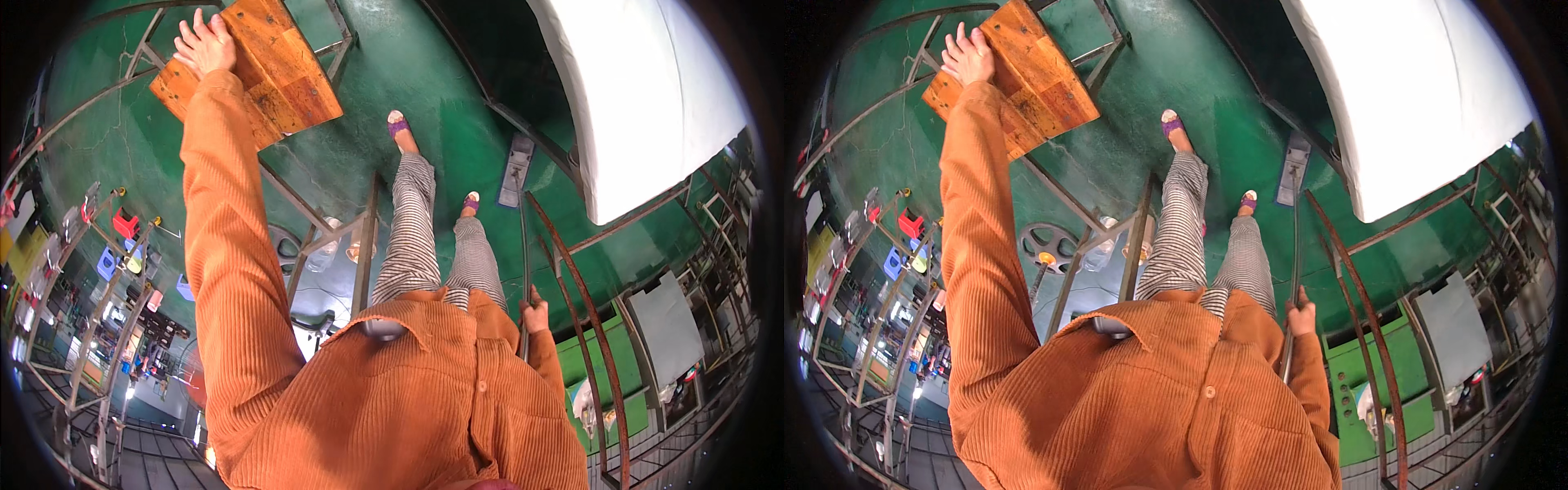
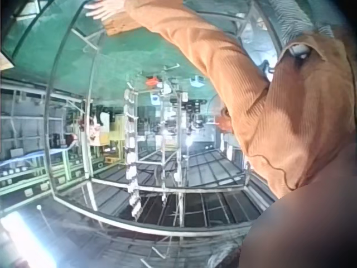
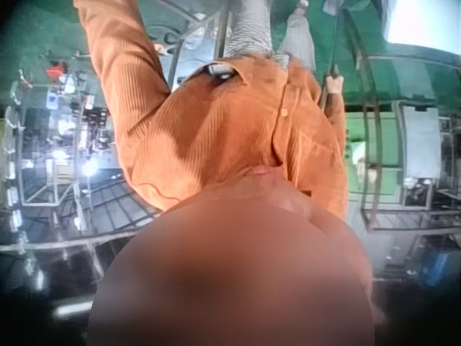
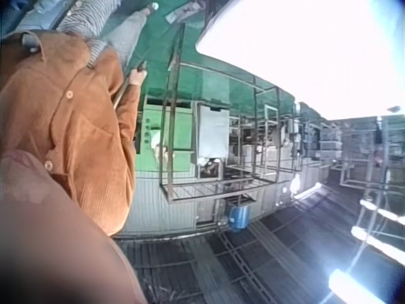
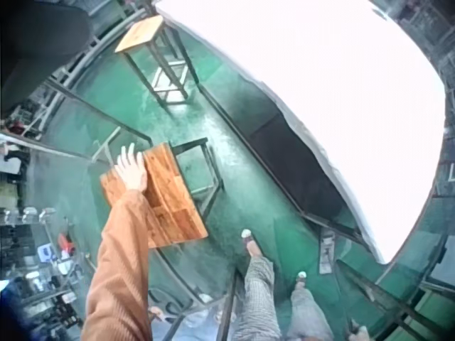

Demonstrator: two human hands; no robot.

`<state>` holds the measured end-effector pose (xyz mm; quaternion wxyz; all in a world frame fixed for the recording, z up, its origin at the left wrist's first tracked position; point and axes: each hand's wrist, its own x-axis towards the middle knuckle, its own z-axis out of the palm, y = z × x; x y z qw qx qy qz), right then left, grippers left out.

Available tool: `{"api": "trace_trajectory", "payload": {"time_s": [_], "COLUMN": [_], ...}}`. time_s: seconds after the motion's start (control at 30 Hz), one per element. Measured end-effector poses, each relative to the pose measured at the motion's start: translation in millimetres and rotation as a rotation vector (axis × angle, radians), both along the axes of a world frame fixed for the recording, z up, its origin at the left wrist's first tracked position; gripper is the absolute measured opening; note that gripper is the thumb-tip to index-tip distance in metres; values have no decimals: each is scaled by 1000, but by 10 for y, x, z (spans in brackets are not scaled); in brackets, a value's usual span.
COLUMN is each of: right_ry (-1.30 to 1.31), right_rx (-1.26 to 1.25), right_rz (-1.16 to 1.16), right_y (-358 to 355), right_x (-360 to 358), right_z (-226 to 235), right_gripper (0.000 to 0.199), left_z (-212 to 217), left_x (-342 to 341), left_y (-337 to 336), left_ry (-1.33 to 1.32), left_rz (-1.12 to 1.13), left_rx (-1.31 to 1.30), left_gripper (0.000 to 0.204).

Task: The person mops a green-painted floor in a workshop using a flat mop. They move a wooden stool to access areas underneath, then continue mopping around parked motorcycles and equipment. Later, they pour water from a red scoop onto the floor and continue mopping the wet area.

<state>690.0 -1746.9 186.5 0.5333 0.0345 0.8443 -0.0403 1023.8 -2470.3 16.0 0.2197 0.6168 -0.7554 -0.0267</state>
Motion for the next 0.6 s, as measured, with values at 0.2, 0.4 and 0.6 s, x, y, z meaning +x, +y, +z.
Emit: {"api": "trace_trajectory", "payload": {"time_s": [0.2, 0.4, 0.6], "right_ry": [-137, -185, -195], "right_rx": [-176, -268, -454], "right_rz": [-58, 65, 105], "right_y": [-401, -830, -1321], "right_x": [139, 381, 539], "right_z": [681, 880, 490], "right_gripper": [57, 55, 54], "left_z": [-94, -245, -164], "left_x": [-78, -173, -118], "left_y": [1048, 1637, 917], "left_ry": [5, 10, -187], "left_rz": [195, 209, 219], "left_rx": [174, 365, 302], "left_gripper": [67, 71, 75]}}
